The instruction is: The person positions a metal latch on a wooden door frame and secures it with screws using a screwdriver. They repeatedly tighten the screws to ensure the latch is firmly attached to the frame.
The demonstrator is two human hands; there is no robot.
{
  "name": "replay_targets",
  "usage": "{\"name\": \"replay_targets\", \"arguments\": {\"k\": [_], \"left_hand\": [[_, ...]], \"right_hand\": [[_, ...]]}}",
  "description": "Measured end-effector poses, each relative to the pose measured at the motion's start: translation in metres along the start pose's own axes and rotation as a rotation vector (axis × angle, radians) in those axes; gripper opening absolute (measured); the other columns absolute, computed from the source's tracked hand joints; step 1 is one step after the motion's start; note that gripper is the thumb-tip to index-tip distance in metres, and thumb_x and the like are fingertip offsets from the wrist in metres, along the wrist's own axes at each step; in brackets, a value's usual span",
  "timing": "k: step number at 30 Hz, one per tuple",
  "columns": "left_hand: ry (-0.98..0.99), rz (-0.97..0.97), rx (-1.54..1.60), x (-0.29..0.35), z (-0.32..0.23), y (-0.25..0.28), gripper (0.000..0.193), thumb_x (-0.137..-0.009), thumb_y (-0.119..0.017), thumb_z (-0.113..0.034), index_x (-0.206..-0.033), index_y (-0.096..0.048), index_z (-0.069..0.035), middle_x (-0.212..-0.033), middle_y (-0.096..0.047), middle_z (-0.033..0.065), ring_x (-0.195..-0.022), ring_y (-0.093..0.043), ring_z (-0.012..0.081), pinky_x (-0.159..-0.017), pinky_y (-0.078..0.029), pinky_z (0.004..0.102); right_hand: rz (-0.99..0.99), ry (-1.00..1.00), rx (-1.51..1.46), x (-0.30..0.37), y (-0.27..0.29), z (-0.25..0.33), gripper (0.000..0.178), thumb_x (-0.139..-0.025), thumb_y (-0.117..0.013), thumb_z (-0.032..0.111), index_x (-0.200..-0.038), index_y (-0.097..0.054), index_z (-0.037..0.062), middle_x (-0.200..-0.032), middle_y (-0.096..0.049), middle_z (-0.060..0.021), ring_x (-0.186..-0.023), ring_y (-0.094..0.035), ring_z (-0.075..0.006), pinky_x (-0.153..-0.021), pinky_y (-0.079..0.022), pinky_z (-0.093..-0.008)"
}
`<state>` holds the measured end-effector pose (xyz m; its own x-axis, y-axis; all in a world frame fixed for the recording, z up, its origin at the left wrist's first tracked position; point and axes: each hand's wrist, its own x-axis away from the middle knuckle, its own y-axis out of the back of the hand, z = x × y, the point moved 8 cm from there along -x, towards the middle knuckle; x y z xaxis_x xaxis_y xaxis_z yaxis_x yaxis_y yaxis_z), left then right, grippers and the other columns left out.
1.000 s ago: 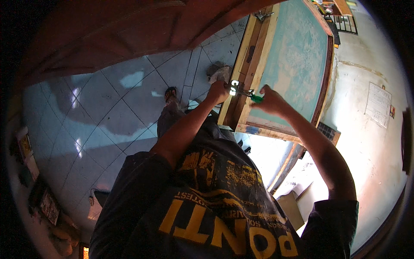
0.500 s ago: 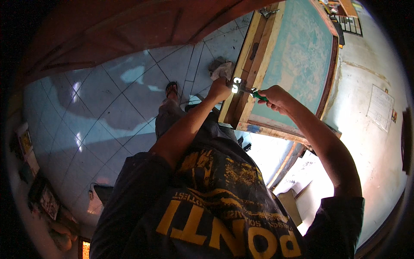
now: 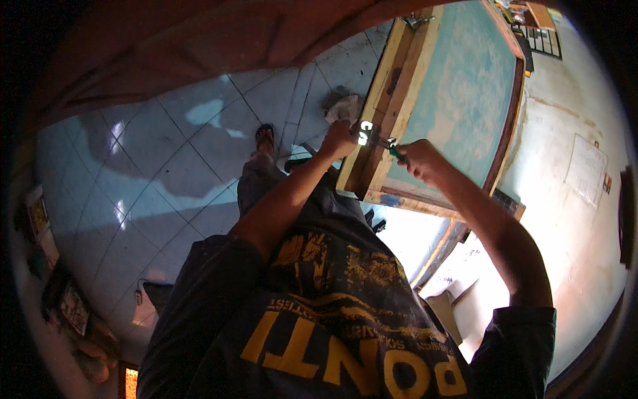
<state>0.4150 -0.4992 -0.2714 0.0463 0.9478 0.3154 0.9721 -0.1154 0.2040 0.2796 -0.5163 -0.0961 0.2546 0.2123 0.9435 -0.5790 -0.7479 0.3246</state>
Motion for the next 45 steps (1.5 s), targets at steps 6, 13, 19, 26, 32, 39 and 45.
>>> {"name": "replay_targets", "arguments": {"k": [6, 13, 19, 26, 32, 39, 45], "left_hand": [[-0.071, -0.047, 0.045, -0.001, -0.002, 0.004, 0.033, -0.088, -0.058, -0.031, -0.08, -0.058, 0.001, -0.079, -0.06, 0.026, -0.078, -0.059, 0.0443, -0.067, -0.047, 0.0511], [-0.13, -0.026, -0.128, 0.003, -0.01, 0.011, 0.038, -0.088, -0.058, -0.034, -0.081, -0.059, 0.003, -0.075, -0.06, 0.0266, -0.079, -0.059, 0.0453, -0.067, -0.047, 0.0515], [-0.028, -0.046, 0.025, 0.003, -0.012, 0.009, 0.039, -0.089, -0.057, -0.033, -0.08, -0.061, 0.004, -0.078, -0.062, 0.0278, -0.079, -0.061, 0.0447, -0.068, -0.048, 0.0501], [0.0, 0.047, -0.026, -0.009, 0.0, 0.0, 0.04, -0.088, -0.058, -0.034, -0.083, -0.061, 0.006, -0.082, -0.062, 0.0293, -0.082, -0.061, 0.0451, -0.07, -0.048, 0.0504], [0.061, 0.051, -0.035, 0.0, 0.001, 0.007, 0.038, -0.087, -0.058, -0.032, -0.087, -0.06, 0.006, -0.085, -0.061, 0.0289, -0.083, -0.06, 0.0457, -0.073, -0.047, 0.0508], [0.092, 0.052, 0.026, -0.004, 0.013, -0.006, 0.037, -0.086, -0.058, -0.032, -0.086, -0.059, 0.005, -0.086, -0.061, 0.0283, -0.084, -0.06, 0.0455, -0.073, -0.047, 0.051], [0.091, 0.089, -0.003, -0.006, -0.003, 0.001, 0.038, -0.086, -0.057, -0.033, -0.091, -0.06, 0.005, -0.093, -0.063, 0.0293, -0.091, -0.061, 0.0458, -0.076, -0.049, 0.0495]], "right_hand": [[-0.322, 0.418, 0.413, 0.029, 0.01, 0.033, 0.022, -0.092, -0.057, 0.021, -0.103, -0.057, 0.0021, -0.087, -0.063, -0.0117, -0.06, -0.056, -0.011, -0.046, -0.043, -0.026], [-0.479, 0.685, 1.259, 0.057, -0.037, 0.057, 0.021, -0.085, -0.061, 0.01, -0.103, -0.059, 0.0013, -0.092, -0.065, -0.0189, -0.08, -0.067, -0.0329, -0.067, -0.054, -0.0444], [-0.125, 0.036, 0.213, -0.013, 0.026, 0.01, 0.025, -0.092, -0.058, 0.023, -0.083, -0.066, 0.0023, -0.072, -0.064, -0.0097, -0.048, -0.049, -0.0115, -0.038, -0.037, -0.0305], [-0.399, 0.383, 0.702, 0.001, 0.029, 0.011, 0.02, -0.092, -0.056, 0.015, -0.108, -0.057, 0.0026, -0.082, -0.061, -0.0108, -0.063, -0.06, -0.0155, -0.047, -0.047, -0.0298], [-0.436, 0.678, 1.362, 0.046, -0.031, 0.034, 0.022, -0.084, -0.058, 0.006, -0.106, -0.056, 0.0027, -0.091, -0.064, -0.0159, -0.078, -0.068, -0.0291, -0.061, -0.055, -0.0393], [-0.044, -0.088, -0.161, -0.006, -0.002, 0.001, 0.03, -0.093, -0.059, 0.028, -0.09, -0.063, -0.0007, -0.08, -0.064, -0.0076, -0.052, -0.042, -0.0071, -0.036, -0.03, -0.0257], [-0.365, 0.61, 0.881, 0.02, -0.001, 0.044, 0.019, -0.085, -0.064, 0.016, -0.096, -0.056, 0.0018, -0.085, -0.063, -0.0125, -0.072, -0.063, -0.0181, -0.054, -0.05, -0.0317]]}}
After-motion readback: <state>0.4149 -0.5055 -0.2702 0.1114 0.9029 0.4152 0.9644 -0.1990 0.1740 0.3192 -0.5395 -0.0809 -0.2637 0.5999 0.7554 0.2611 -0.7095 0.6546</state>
